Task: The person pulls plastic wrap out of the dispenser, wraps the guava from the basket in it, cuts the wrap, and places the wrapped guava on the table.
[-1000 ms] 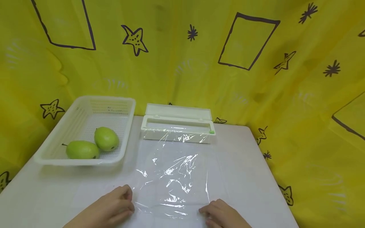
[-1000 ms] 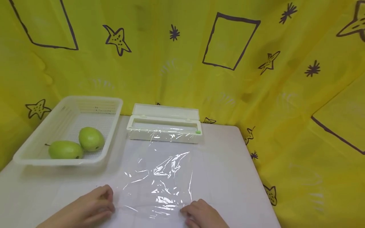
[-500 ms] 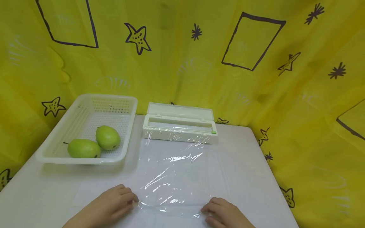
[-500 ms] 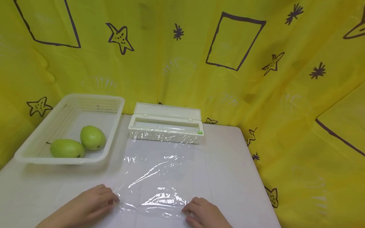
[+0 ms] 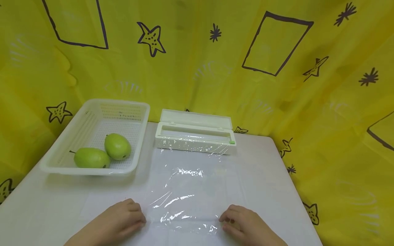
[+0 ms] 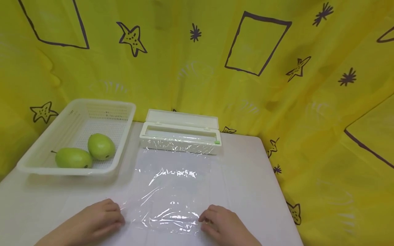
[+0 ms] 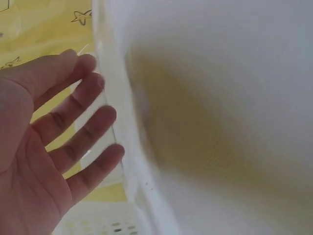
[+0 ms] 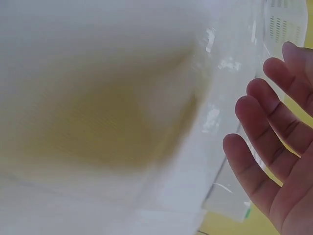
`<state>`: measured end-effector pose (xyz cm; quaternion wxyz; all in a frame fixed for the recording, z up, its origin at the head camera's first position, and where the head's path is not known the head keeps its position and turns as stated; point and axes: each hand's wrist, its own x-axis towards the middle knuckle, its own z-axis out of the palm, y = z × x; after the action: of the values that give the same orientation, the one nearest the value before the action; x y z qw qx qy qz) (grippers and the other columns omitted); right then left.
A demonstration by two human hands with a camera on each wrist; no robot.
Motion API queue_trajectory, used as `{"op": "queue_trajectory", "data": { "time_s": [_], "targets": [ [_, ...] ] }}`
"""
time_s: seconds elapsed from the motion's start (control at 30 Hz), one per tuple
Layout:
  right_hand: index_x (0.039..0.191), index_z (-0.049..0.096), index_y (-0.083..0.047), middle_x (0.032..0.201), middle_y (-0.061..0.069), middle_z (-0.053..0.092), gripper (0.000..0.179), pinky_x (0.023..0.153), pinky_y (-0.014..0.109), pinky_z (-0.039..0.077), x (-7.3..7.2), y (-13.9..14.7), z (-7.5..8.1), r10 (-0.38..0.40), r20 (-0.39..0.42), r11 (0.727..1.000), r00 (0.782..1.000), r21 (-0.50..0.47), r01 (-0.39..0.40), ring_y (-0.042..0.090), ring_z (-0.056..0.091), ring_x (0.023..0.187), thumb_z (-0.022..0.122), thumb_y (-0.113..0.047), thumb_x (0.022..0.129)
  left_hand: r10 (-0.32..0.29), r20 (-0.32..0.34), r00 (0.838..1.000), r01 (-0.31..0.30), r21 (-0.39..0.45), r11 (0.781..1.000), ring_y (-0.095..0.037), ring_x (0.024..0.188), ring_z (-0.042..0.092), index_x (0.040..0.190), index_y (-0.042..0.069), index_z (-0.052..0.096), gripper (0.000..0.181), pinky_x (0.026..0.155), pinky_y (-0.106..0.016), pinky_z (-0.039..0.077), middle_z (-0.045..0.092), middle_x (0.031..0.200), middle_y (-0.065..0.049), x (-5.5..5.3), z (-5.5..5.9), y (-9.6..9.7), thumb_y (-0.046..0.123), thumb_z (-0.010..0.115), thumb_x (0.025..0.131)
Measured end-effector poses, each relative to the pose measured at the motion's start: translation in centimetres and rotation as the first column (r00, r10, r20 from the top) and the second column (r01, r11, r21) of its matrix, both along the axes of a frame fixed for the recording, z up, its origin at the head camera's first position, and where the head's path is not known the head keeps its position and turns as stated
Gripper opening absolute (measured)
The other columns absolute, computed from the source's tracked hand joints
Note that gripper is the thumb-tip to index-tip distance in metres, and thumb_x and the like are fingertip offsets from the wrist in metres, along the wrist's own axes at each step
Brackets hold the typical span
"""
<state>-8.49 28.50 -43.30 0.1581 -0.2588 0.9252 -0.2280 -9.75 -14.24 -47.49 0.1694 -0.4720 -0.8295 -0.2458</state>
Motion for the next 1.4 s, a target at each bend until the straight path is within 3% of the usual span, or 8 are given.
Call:
{"op": "queue_trajectory", "data": {
  "time_s": [0.33,0.57,0.7,0.8,0.9,1.07,1.27,1.4],
  "targets": [
    [0.106,0.07,-0.028,0.102,-0.019,0.065,0.012,0.081,0.03,0.055,-3.7,-2.1,4.5,0.095,-0.301,0.995,0.949,0.059,-0.081,0.004,0.062,0.094,0.07,-0.027,0.094,0.027,0.191,0.981,-0.023,-0.023,0.999,0.003,0.092,0.058,0.106,0.033,0.069,0.017,0.081,-0.015,0.048,0.061,0.104,0.024,-0.1,3.9,-1.3,0.024,0.072,0.093],
    [0.108,0.073,-0.023,0.102,-0.017,0.068,0.015,0.081,0.028,0.053,-4.8,-4.0,4.3,0.203,-0.162,0.978,0.966,0.083,-0.192,0.004,0.062,0.094,0.067,-0.029,0.095,-0.026,0.312,0.95,0.045,-0.054,0.997,0.002,0.091,0.059,0.11,0.03,0.071,0.016,0.078,-0.02,0.051,0.065,0.103,0.021,0.1,3.5,-1.9,0.023,0.067,0.096],
    [0.108,0.073,-0.022,0.102,-0.015,0.069,0.017,0.082,0.029,0.053,-5.1,-4.2,4.3,0.212,-0.128,0.975,0.969,0.091,-0.201,0.004,0.063,0.094,0.068,-0.029,0.094,-0.032,0.338,0.941,0.033,0.005,0.999,0.002,0.092,0.06,0.113,0.033,0.068,0.02,0.079,-0.018,0.05,0.064,0.104,0.023,-0.3,5.2,-2.8,0.021,0.067,0.096],
    [0.113,0.072,-0.021,0.105,-0.012,0.069,0.02,0.084,0.031,0.053,-5.8,-4.7,4.7,0.218,-0.159,0.974,0.963,0.097,-0.204,0.005,0.063,0.097,0.067,-0.03,0.095,0.002,0.268,0.963,-0.022,0.07,0.997,0.0,0.095,0.062,0.115,0.034,0.066,0.029,0.083,-0.013,0.047,0.064,0.107,0.023,-0.9,7.2,-3.6,0.016,0.071,0.092],
    [0.118,0.07,-0.02,0.111,-0.009,0.07,0.025,0.088,0.032,0.053,-6.9,-5.9,5.2,0.251,-0.189,0.967,0.949,0.101,-0.236,0.007,0.063,0.101,0.066,-0.031,0.096,0.113,0.163,0.98,-0.13,0.096,0.987,-0.001,0.097,0.062,0.113,0.034,0.066,0.038,0.089,-0.008,0.041,0.065,0.107,0.022,-1.8,9.2,-4.6,0.012,0.079,0.085],
    [0.126,0.067,-0.02,0.118,-0.009,0.069,0.032,0.093,0.034,0.052,-9.0,-9.6,6.5,0.305,-0.206,0.952,0.93,0.105,-0.288,0.011,0.064,0.107,0.065,-0.032,0.097,0.301,0.144,0.943,-0.313,0.072,0.947,0.0,0.099,0.059,0.109,0.035,0.068,0.04,0.083,-0.009,0.046,0.065,0.107,0.02,-3.2,11.2,-6.6,0.012,0.083,0.08],
    [0.135,0.06,-0.02,0.127,-0.008,0.066,0.041,0.093,0.03,0.051,-11.8,-14.6,8.1,0.379,-0.247,0.925,0.892,0.068,-0.375,0.011,0.063,0.111,0.065,-0.034,0.097,0.321,0.222,0.921,-0.347,0.087,0.934,0.002,0.1,0.058,0.11,0.032,0.068,0.036,0.079,-0.02,0.053,0.067,0.111,0.015,-5.3,11.3,-9.0,0.01,0.08,0.083],
    [0.14,0.054,-0.021,0.132,-0.007,0.063,0.047,0.09,0.027,0.051,-13.7,-17.7,8.6,0.389,-0.238,0.917,0.89,0.002,-0.4,0.011,0.062,0.114,0.066,-0.033,0.097,0.358,0.306,0.882,-0.396,0.07,0.916,-0.003,0.098,0.061,0.111,0.026,0.069,0.028,0.076,-0.031,0.057,0.067,0.113,0.008,-6.5,11.0,-9.6,0.014,0.076,0.088]
  ]
}}
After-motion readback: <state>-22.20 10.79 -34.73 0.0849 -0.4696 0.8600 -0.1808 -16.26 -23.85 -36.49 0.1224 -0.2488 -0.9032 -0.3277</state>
